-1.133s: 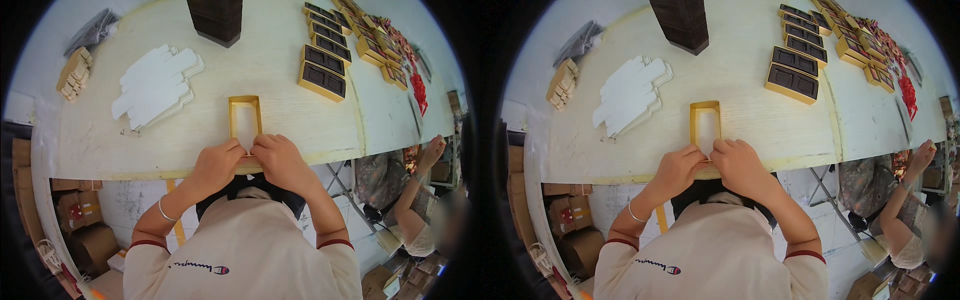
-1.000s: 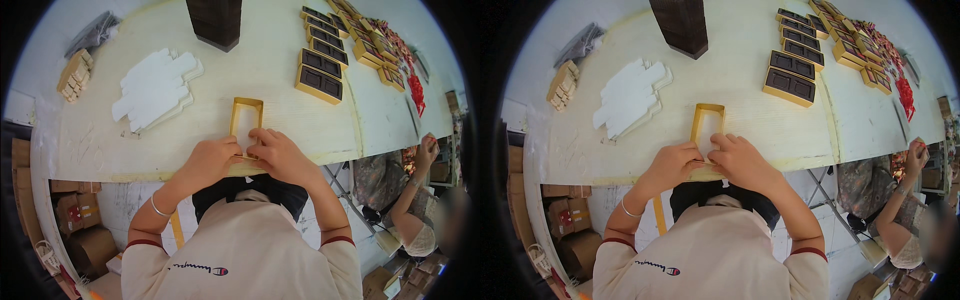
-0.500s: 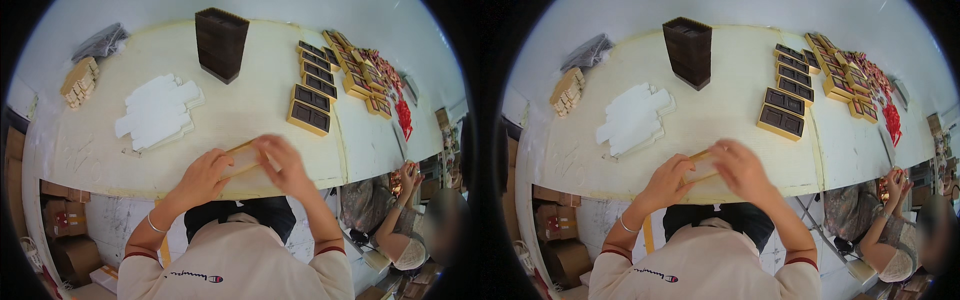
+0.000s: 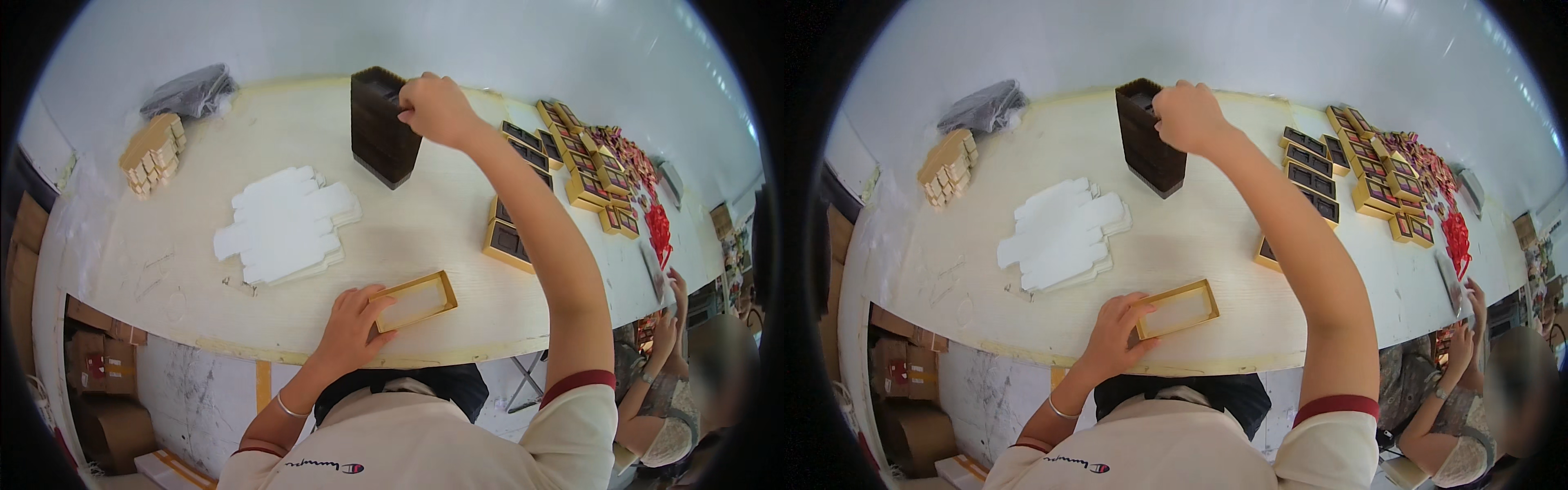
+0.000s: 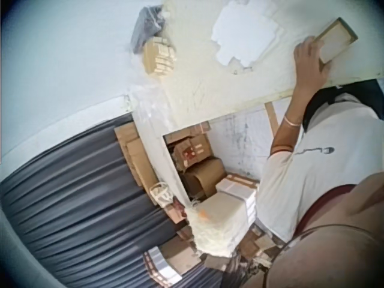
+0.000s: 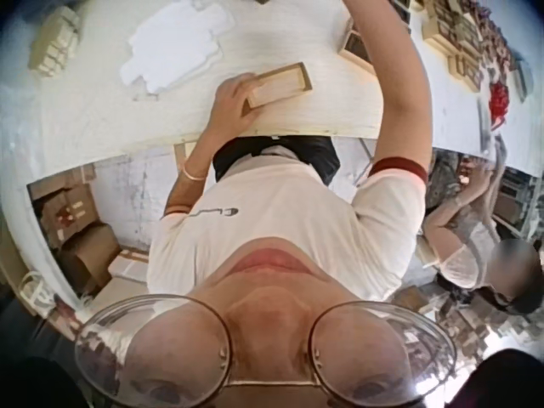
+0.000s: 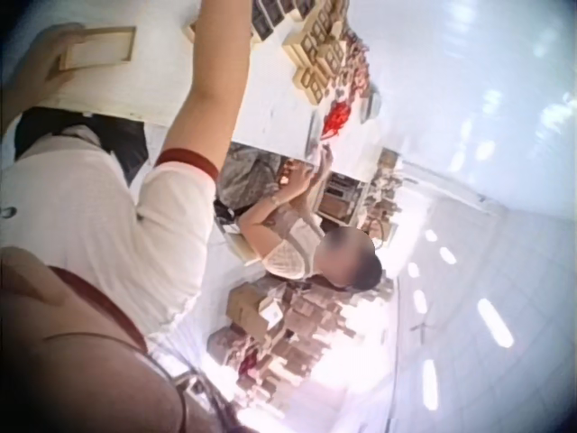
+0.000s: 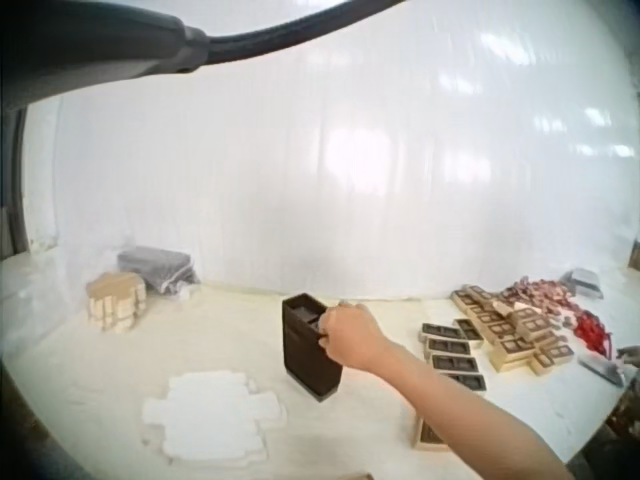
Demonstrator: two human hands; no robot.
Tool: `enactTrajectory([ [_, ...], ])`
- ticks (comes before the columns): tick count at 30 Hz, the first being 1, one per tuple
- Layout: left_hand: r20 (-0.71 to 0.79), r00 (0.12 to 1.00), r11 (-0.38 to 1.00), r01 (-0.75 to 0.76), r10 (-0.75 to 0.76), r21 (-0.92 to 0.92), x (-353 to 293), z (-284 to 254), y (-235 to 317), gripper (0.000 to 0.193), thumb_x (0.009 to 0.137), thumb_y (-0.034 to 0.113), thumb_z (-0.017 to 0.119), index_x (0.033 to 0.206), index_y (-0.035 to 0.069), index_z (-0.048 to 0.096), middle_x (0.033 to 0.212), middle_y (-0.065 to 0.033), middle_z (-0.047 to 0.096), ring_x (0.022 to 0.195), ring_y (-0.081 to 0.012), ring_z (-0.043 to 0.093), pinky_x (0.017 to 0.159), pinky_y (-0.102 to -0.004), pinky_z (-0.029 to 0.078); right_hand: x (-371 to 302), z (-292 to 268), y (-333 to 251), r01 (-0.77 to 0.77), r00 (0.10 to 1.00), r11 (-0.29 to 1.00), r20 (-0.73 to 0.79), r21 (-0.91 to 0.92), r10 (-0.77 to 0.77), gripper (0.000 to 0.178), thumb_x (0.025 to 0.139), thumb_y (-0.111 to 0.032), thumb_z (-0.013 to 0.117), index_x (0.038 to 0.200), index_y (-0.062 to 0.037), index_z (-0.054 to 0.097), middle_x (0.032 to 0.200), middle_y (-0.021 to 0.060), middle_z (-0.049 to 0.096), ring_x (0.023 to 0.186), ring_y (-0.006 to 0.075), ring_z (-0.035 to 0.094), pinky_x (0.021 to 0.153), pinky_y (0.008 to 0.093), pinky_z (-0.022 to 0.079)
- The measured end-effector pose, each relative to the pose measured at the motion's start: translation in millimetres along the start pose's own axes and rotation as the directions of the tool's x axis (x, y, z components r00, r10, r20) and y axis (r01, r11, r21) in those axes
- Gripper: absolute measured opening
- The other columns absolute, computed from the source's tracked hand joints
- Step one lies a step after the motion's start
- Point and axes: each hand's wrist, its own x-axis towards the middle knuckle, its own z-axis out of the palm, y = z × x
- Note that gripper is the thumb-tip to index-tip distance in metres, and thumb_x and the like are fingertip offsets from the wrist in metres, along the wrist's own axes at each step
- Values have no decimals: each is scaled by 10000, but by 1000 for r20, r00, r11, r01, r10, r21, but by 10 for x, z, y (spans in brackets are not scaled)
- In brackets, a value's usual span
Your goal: The person folds flat white cardboard pieces into small rectangular boxes and inserts black foam inserts into them. The person repeats this process multiple times, stacking the completed boxes on the table.
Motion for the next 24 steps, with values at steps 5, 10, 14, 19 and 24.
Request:
enactTrajectory([
  [5, 12, 1000, 1000, 13, -13, -5, 8, -5, 6, 553, 750, 209, 736, 1232, 84, 496, 1266, -140, 508, 1111, -355, 481, 968, -440, 366, 75, -174, 86, -87, 996, 947, 5, 309, 90, 195, 820, -228, 682, 787, -38, 651, 776, 116, 643, 800, 277, 605, 686, 375, 469],
  [10, 64, 994, 995, 88, -91, 37, 71, -77, 8, 661, 722, 200, 761, 1299, 90, 458, 1257, -128, 521, 1137, -368, 459, 996, -447, 357, -375, -468, 119, 105, 862, 783, -449, 613, 236, 258, 909, -260, 597, 936, -9, 651, 788, 88, 648, 773, 206, 604, 684, 324, 469],
  [14, 229, 964, 990, 139, -137, 8, 390, -195, -38, 798, 709, 167, 780, 1394, 128, 373, 1269, -123, 517, 1142, -331, 449, 993, -419, 373, -1525, -780, -144, -219, 831, 155, 101, 963, 547, 296, 946, -291, 562, 884, -8, 624, 688, 16, 579, 632, 106, 544, 588, 261, 453],
  [19, 372, 921, 981, 161, -111, -108, 776, -92, -95, 885, 705, 92, 777, 1446, 144, 297, 1289, -111, 507, 1133, -312, 450, 979, -391, 392, -2356, -226, 208, -691, 615, -222, 721, 688, 319, 320, 948, -333, 571, 775, -63, 569, 626, -10, 537, 477, 84, 479, 428, 243, 392],
  [24, 432, 901, 995, 78, -44, -62, 958, 25, -10, 819, 717, 72, 759, 1423, 130, 348, 1294, -109, 502, 1130, -304, 459, 990, -384, 400, -2396, -1, 77, -758, 479, -367, 842, 540, 249, 345, 957, -352, 555, 876, -18, 580, 710, 40, 571, 536, 132, 571, 460, 256, 489],
])
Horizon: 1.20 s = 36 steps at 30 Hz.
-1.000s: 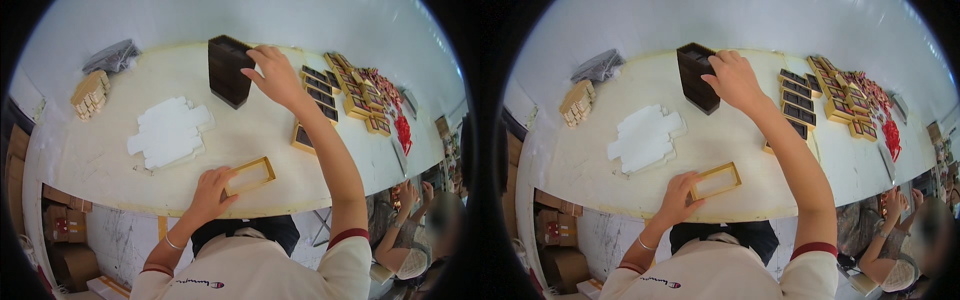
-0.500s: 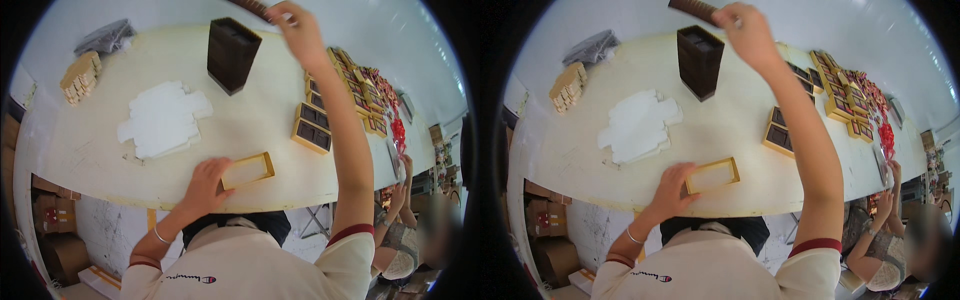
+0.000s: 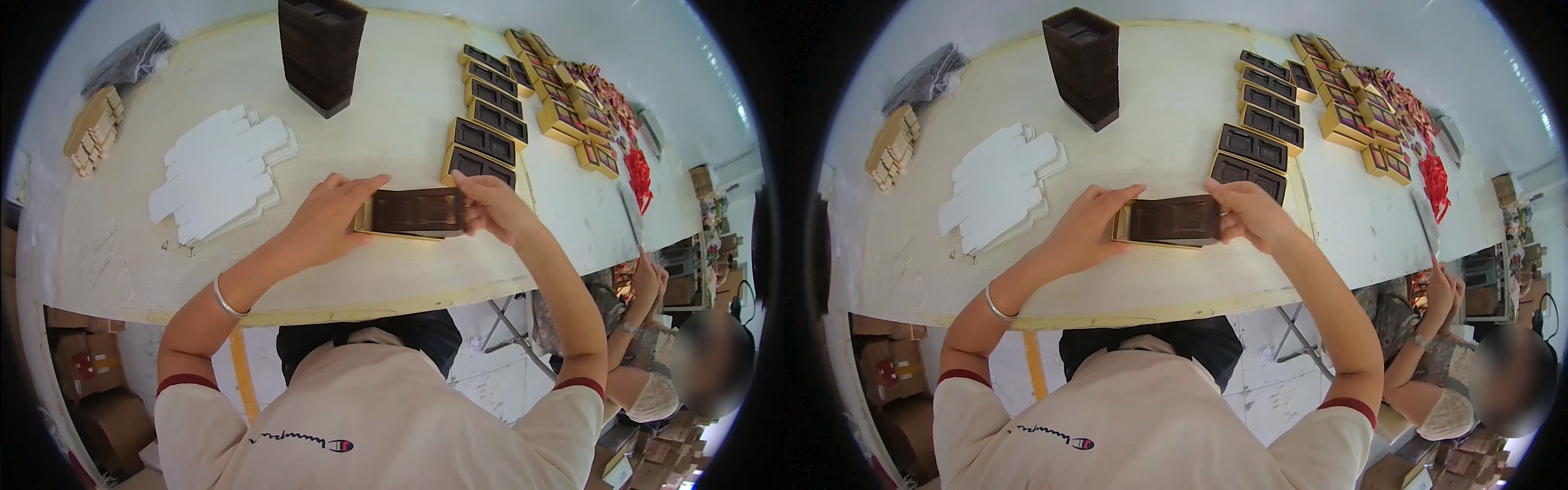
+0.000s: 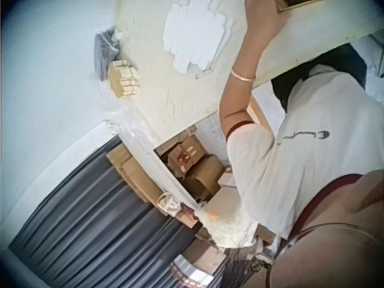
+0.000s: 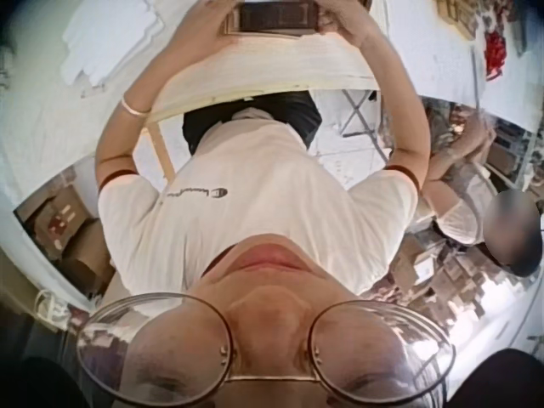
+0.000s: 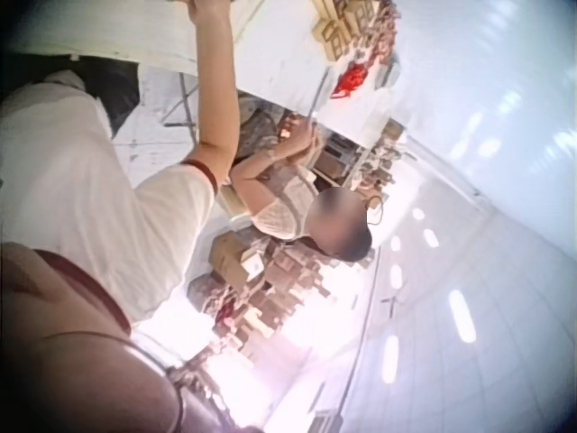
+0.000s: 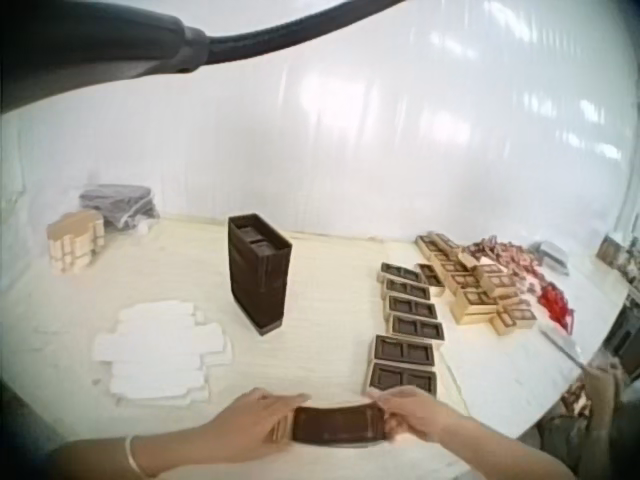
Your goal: The person folds flat white cardboard pieces into small rectangular boxes and inserts black foam inserts into them. The person repeats this process multiple times, stacking the completed boxes on the table.
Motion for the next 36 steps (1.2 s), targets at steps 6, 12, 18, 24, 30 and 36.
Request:
enactTrajectory([
  [6, 77, 997, 1000, -11, 13, -24, -23, -102, -138, 768, 734, 71, 747, 1407, 96, 380, 1346, -115, 454, 1213, -310, 440, 1009, -392, 394, -68, 258, 123, 619, 721, 503, 182, -603, -669, 252, 928, -170, 582, 1131, -22, 566, 919, 132, 589, 807, 257, 609, 680, 331, 519],
  [12, 47, 992, 970, -124, 117, 210, -11, -72, -114, 775, 754, 255, 762, 1414, 115, 381, 1424, -131, 337, 1302, -364, 335, 1069, -445, 338, -18, 256, 333, 707, 497, -82, 576, -702, -649, 313, 752, -74, 693, 1059, -38, 652, 912, 83, 592, 837, 253, 575, 723, 360, 478],
  [18, -38, 990, 971, -126, 136, 203, 7, 109, -143, 773, 758, 363, 743, 1412, 146, 393, 1429, -133, 328, 1344, -386, 269, 1078, -495, 315, 43, 352, 287, 549, 436, -498, 739, -671, -514, 289, 744, -118, 683, 1017, -31, 653, 771, 54, 530, 742, 251, 535, 687, 337, 456],
  [24, -54, 976, 824, -149, 212, 547, -31, 59, -81, 821, 727, 373, 752, 1422, 143, 380, 1449, -150, 323, 1354, -402, 256, 1079, -530, 296, -76, 423, 238, 543, 679, -142, 532, -828, -506, 486, 780, -311, 663, 1144, 7, 606, 1063, 138, 566, 959, 275, 549, 824, 374, 457],
  [30, -3, 974, 809, -188, 228, 557, -99, 109, -50, 773, 736, 305, 741, 1410, 133, 403, 1421, -164, 354, 1307, -383, 332, 1065, -513, 317, -91, 805, 850, 206, 641, -305, 364, -930, -676, 821, 785, -578, 559, 1332, 25, 459, 1438, 232, 357, 1331, 334, 353, 1031, 459, 354],
  [36, 51, 990, 896, -138, 129, 422, -56, 77, -94, 791, 736, 277, 735, 1419, 105, 375, 1314, -165, 415, 1181, -364, 420, 1007, -467, 363, 42, 713, 901, 421, 583, -57, 319, -905, -748, 793, 814, -459, 611, 1378, 42, 366, 1468, 252, 289, 1334, 380, 333, 1076, 476, 305],
])
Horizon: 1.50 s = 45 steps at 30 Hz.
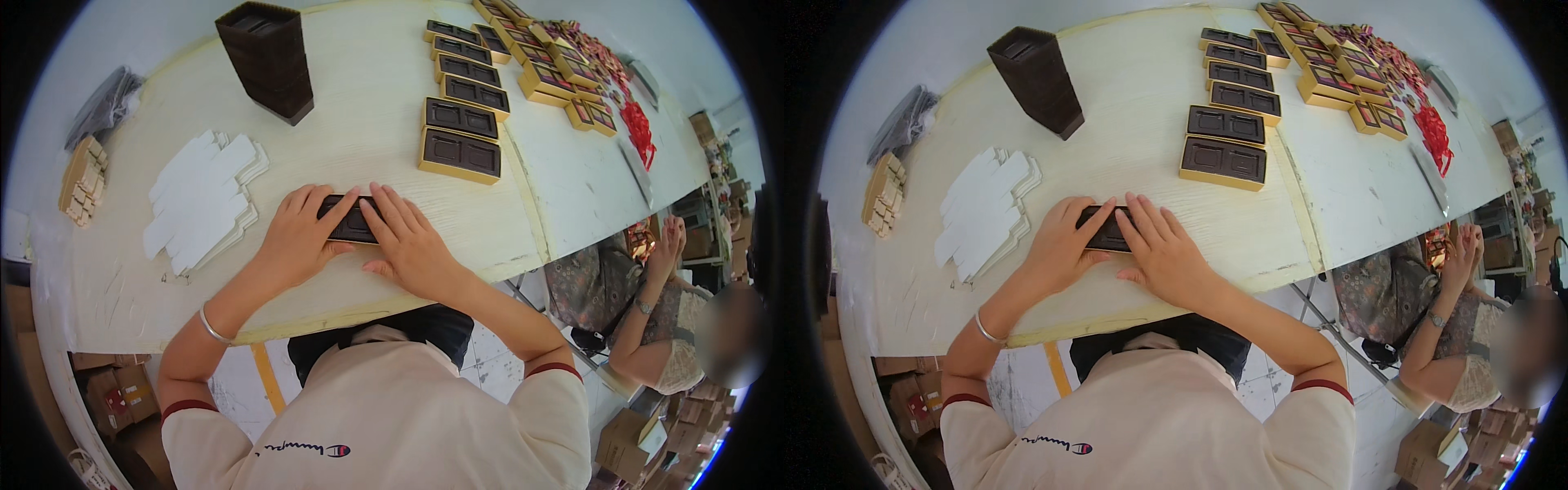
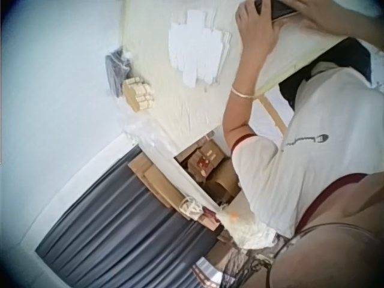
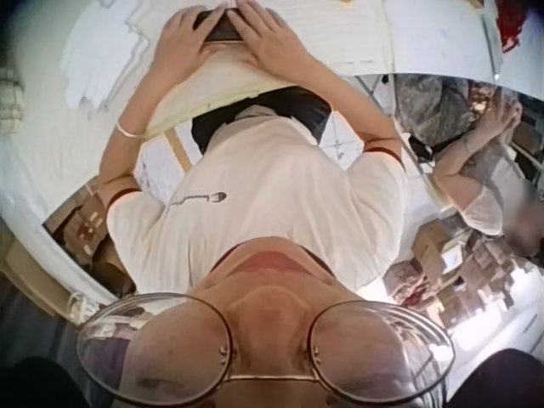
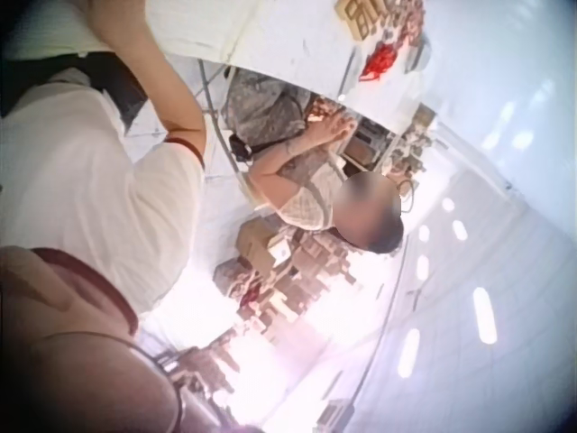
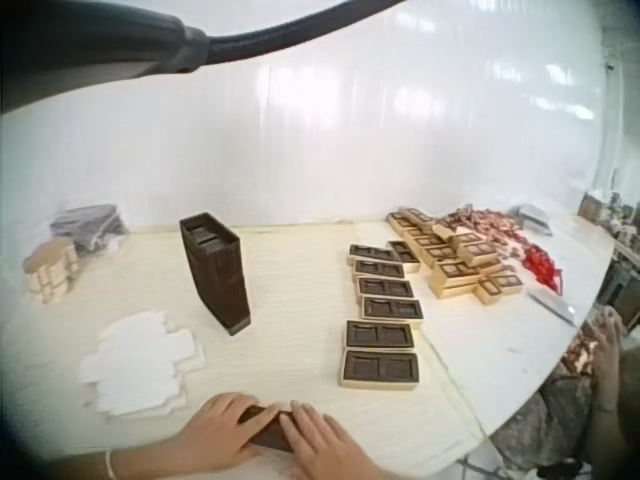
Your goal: The person folds flat white cardboard pieces into small rectangular boxes and inserts black foam inserts into them. The person repeats this process multiple times, stacking the completed boxes on the table.
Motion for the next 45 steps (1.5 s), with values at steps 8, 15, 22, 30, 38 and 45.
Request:
enactTrajectory([
  [8, -160, 987, 932, -70, 14, -355, -90, 89, 439, 708, 842, 363, 647, 1405, 31, 374, 1452, -155, 329, 1372, -370, 272, 1125, -509, 198, -371, -236, 250, -27, 999, 989, -36, -148, 22, 625, 763, -282, 694, 1297, -19, 502, 1320, 211, 447, 1248, 360, 421, 1069, 480, 318],
  [15, -483, 834, 341, -550, 267, -762, -217, -865, 667, 365, 876, 381, 642, 972, 31, 672, 1074, -170, 606, 998, -332, 574, 845, -416, 479, -400, -532, 1231, -214, 962, 922, -236, -321, 141, 412, 787, -119, 679, 1180, -21, 601, 1284, 188, 512, 1221, 354, 468, 1037, 460, 368],
  [22, -678, 634, -285, -617, 372, -733, -687, -1568, 881, 371, 976, 354, 511, 734, 109, 648, 827, -18, 651, 697, -155, 571, 606, -262, 429, 37, -603, 1248, -240, 929, 948, -332, -209, 162, 373, 802, -90, 681, 1163, -18, 619, 1336, 191, 490, 1208, 384, 482, 1000, 439, 406],
  [30, -576, 742, -366, -459, 343, -810, -1158, -1645, 922, 421, 990, 378, 466, 680, 131, 607, 813, -8, 641, 709, -157, 574, 605, -272, 448, 846, 84, -6, 293, 947, 956, -147, 22, -287, 480, 748, -87, 717, 1204, -40, 576, 1350, 201, 466, 1233, 372, 466, 1014, 454, 402],
  [38, -555, 794, 48, -582, 248, -812, -1132, -1274, 311, 479, 836, 544, 648, 834, 66, 684, 883, -78, 652, 708, -205, 577, 641, -295, 447, 1760, 759, -703, 394, 913, 880, -1, 265, -408, 523, 767, -207, 736, 1211, -5, 547, 1280, 193, 525, 1212, 363, 466, 997, 443, 389],
  [45, -400, 916, 301, -381, -4, -874, -1067, -1313, 603, 209, 878, 141, 599, 1019, -9, 638, 921, -107, 630, 822, -193, 579, 715, -296, 450, 2038, 577, -617, 266, 875, 865, 270, 426, -403, 329, 764, -162, 709, 1007, 47, 633, 1056, 205, 628, 1005, 354, 574, 853, 402, 454],
])
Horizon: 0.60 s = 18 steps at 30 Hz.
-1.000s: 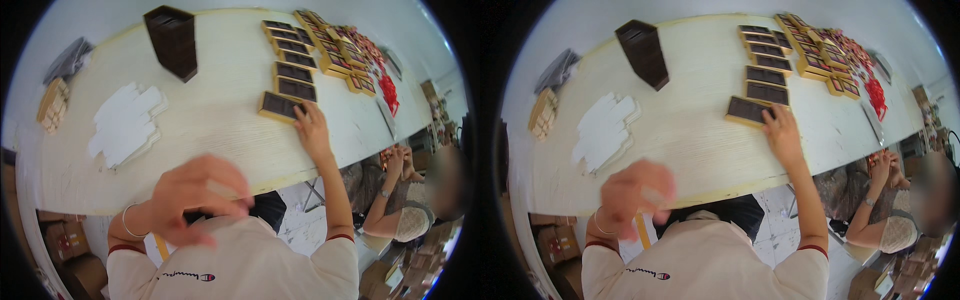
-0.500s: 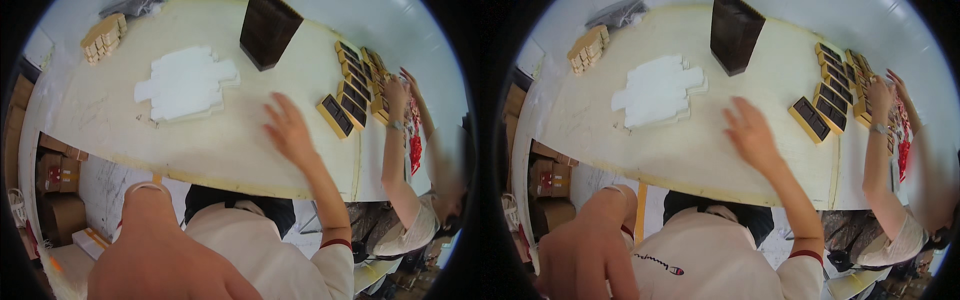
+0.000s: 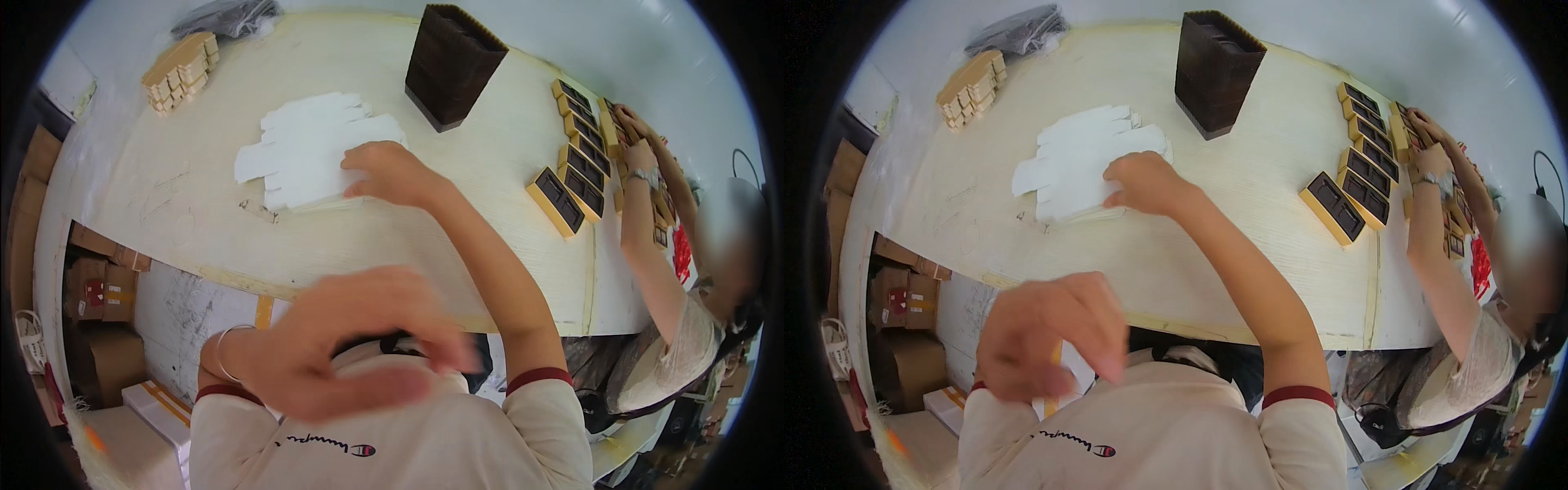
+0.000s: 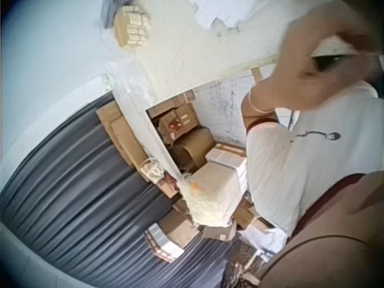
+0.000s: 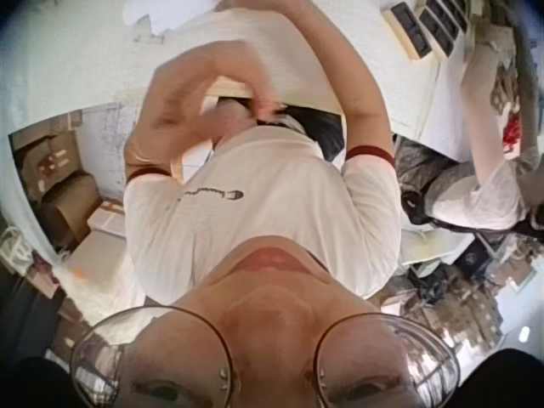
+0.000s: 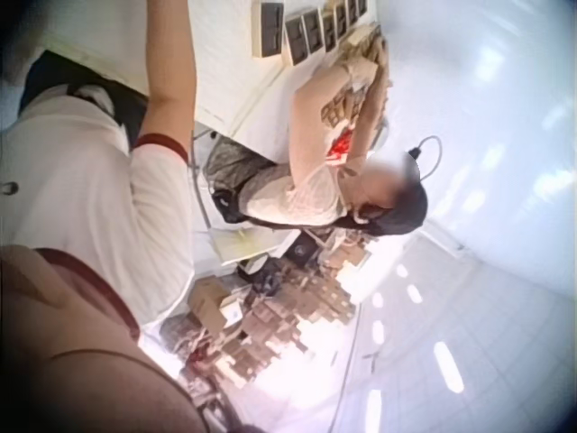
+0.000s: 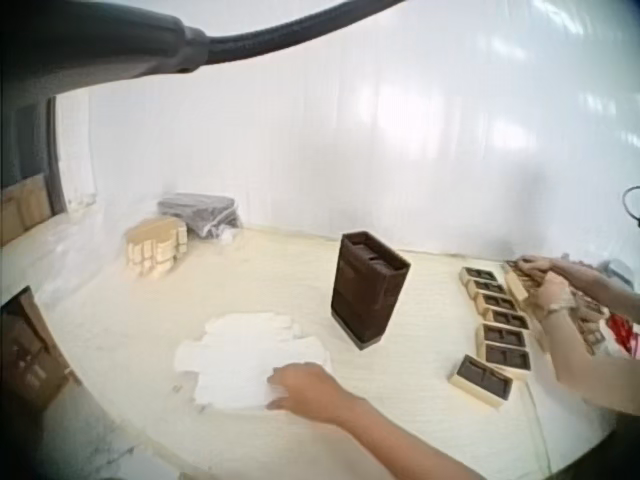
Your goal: The person folds flat white cardboard pieces into small rectangular boxes and inserts black foam inserts into them. The person repeats this process multiple times, stacking the completed boxes on the table.
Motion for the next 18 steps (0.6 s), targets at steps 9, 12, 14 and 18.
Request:
enactTrajectory([
  [9, 224, 938, 940, -198, 264, -279, 31, 459, 127, 224, 801, 113, 637, 987, -3, 593, 934, -132, 609, 845, -233, 564, 753, -322, 441, -261, 71, -208, 210, 931, 847, -165, -488, -326, 44, 785, -30, 582, 816, 1, 582, 884, 142, 613, 864, 311, 581, 767, 378, 480],
  [12, 229, 922, 917, -228, 311, -326, 54, 580, 180, 238, 775, 104, 649, 977, -1, 579, 938, -140, 602, 852, -247, 560, 766, -331, 438, -639, -137, -258, 259, 823, 779, -292, -570, -487, 114, 736, -40, 602, 843, -12, 573, 893, 119, 602, 864, 295, 590, 800, 382, 491],
  [14, 249, 910, 906, -231, 330, -356, 87, 617, 180, 249, 758, 98, 657, 970, 1, 569, 941, -145, 598, 857, -256, 557, 774, -337, 435, -1019, -211, -268, 174, 783, 739, -363, -651, -504, 194, 707, -52, 620, 891, -10, 577, 934, 122, 602, 899, 295, 605, 841, 384, 501],
  [18, 259, 913, 912, -214, 314, -350, 31, 601, 175, 276, 724, 86, 674, 956, 4, 549, 946, -156, 588, 867, -274, 550, 791, -348, 431, -1735, -304, -336, -4, 836, 752, -415, -659, -359, 250, 685, -50, 642, 925, -5, 588, 992, 147, 613, 964, 320, 618, 835, 387, 522],
])
